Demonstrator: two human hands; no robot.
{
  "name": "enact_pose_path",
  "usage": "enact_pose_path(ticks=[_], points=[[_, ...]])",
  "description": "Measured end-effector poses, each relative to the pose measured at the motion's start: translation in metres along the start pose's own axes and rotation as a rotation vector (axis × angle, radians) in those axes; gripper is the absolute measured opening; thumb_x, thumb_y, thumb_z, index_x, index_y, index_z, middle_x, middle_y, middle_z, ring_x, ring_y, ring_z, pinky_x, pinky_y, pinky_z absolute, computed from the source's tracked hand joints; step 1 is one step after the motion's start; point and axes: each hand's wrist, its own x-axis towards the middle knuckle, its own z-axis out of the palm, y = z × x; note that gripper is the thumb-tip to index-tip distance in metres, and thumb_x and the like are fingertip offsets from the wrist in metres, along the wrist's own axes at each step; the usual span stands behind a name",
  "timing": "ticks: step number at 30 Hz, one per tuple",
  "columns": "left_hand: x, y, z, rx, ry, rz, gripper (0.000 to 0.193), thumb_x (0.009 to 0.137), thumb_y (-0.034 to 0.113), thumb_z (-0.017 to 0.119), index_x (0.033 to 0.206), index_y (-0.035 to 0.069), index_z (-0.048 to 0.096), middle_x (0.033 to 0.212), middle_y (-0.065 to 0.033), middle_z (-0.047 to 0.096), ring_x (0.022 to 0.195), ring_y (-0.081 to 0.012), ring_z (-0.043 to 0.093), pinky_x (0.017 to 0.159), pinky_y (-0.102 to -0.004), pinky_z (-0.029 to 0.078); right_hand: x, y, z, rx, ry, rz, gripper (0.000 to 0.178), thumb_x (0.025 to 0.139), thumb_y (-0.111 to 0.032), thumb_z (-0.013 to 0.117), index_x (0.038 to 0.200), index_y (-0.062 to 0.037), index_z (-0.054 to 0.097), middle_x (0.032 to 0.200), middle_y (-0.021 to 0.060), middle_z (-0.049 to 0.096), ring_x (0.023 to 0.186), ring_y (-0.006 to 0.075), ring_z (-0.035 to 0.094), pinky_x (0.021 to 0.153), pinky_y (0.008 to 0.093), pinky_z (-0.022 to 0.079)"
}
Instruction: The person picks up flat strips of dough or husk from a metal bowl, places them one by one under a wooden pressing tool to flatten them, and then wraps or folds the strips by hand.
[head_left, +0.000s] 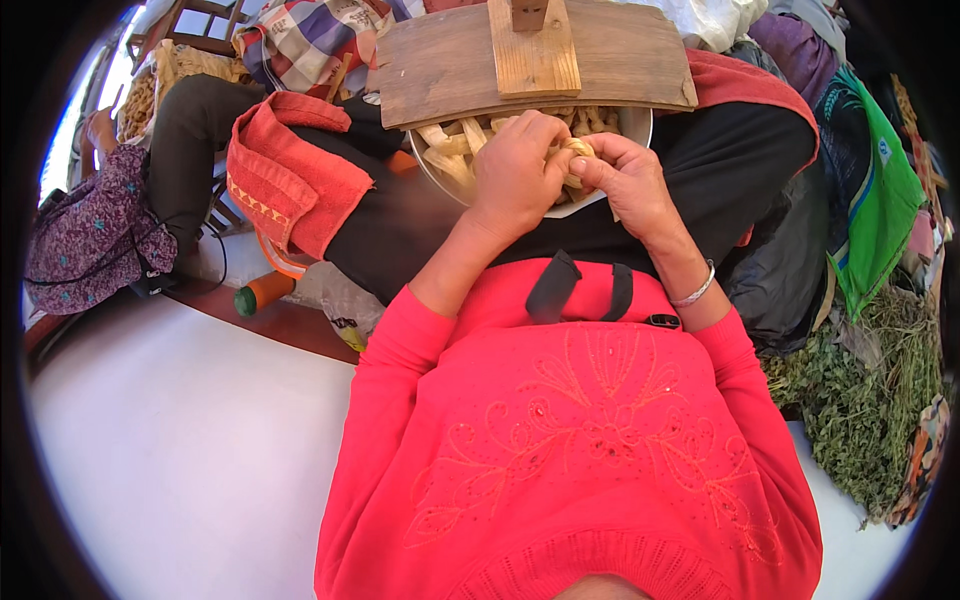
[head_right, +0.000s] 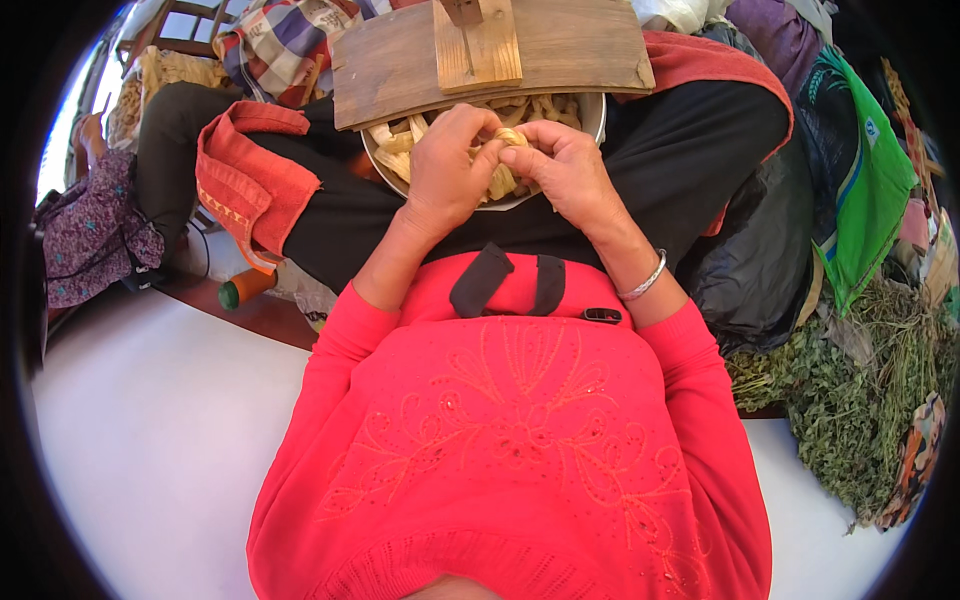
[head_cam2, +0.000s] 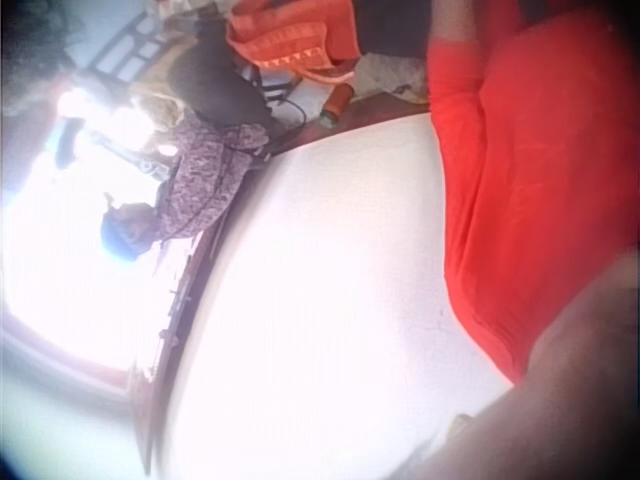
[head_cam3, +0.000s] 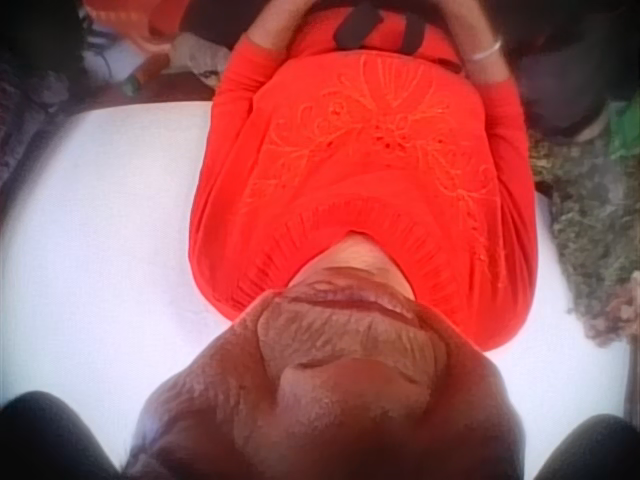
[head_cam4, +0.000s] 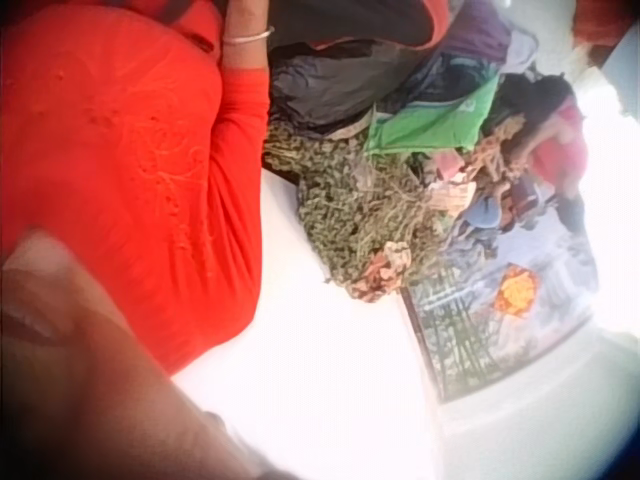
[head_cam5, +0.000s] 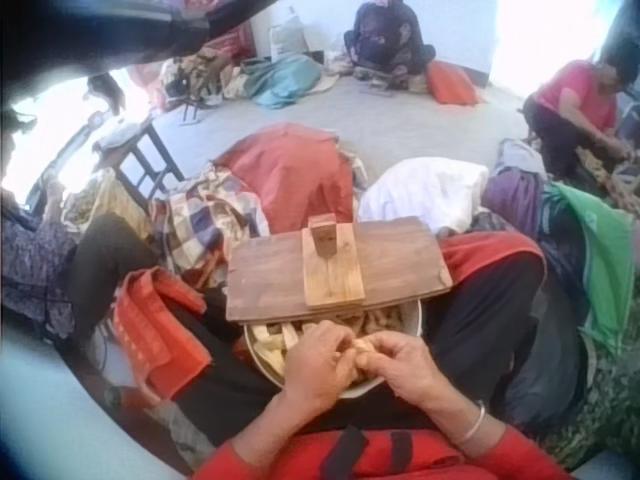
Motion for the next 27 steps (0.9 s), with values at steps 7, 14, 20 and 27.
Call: enact_pose_path(ticks=[7, 14, 20, 27], points=[[0.005, -0.002, -0.011, -0.168, -0.272, -0.17, 0.015, 0.081, 0.005, 0.055, 0.094, -0.001, 0.06, 0.084, -0.0116, 0.059, 0.076, -0.0215, 0.057, 0.069, -0.0314, 0.045, -0.002, 0.0, 0.002, -0.234, 0.034, -0.105, 0.012, 0.084, -0.008, 0.067, 0.092, 0.0009, 0.066, 0.084, -0.0024, 0.058, 0.071, 0.0047, 0.051, 0.06, 0.0194, 0.041], [0.008, -0.006, -0.007, -0.296, -0.299, -0.201, 0.017, 0.081, 0.002, 0.053, 0.097, -0.003, 0.057, 0.083, -0.0095, 0.06, 0.076, -0.0168, 0.056, 0.07, -0.0292, 0.046, 0.003, 0.009, 0.003, -0.015, 0.028, -0.199, 0.006, 0.083, -0.004, 0.066, 0.088, 0.0007, 0.066, 0.103, 0.001, 0.053, 0.086, 0.0065, 0.052, 0.07, 0.0208, 0.043], [0.01, -0.01, -0.011, -0.396, -0.291, -0.222, 0.011, 0.086, 0.002, 0.057, 0.096, -0.002, 0.056, 0.082, -0.0076, 0.06, 0.076, -0.0123, 0.057, 0.068, -0.0262, 0.047, 0.0, -0.001, 0.004, 0.693, -0.171, 0.202, 0.012, 0.086, -0.008, 0.066, 0.094, 0.0006, 0.065, 0.101, 0.0017, 0.059, 0.087, 0.0085, 0.056, 0.079, 0.0218, 0.047], [0.0, -0.002, 0.01, -0.376, -0.017, -0.141, 0.008, 0.088, 0.003, 0.058, 0.095, 0.0, 0.057, 0.081, -0.0063, 0.06, 0.071, -0.0126, 0.058, 0.064, -0.0261, 0.047, 0.001, 0.013, 0.001, 0.516, 0.086, -0.039, 0.015, 0.088, -0.006, 0.065, 0.1, 0.0014, 0.064, 0.106, 0.0038, 0.062, 0.089, 0.0112, 0.06, 0.081, 0.0268, 0.051]])
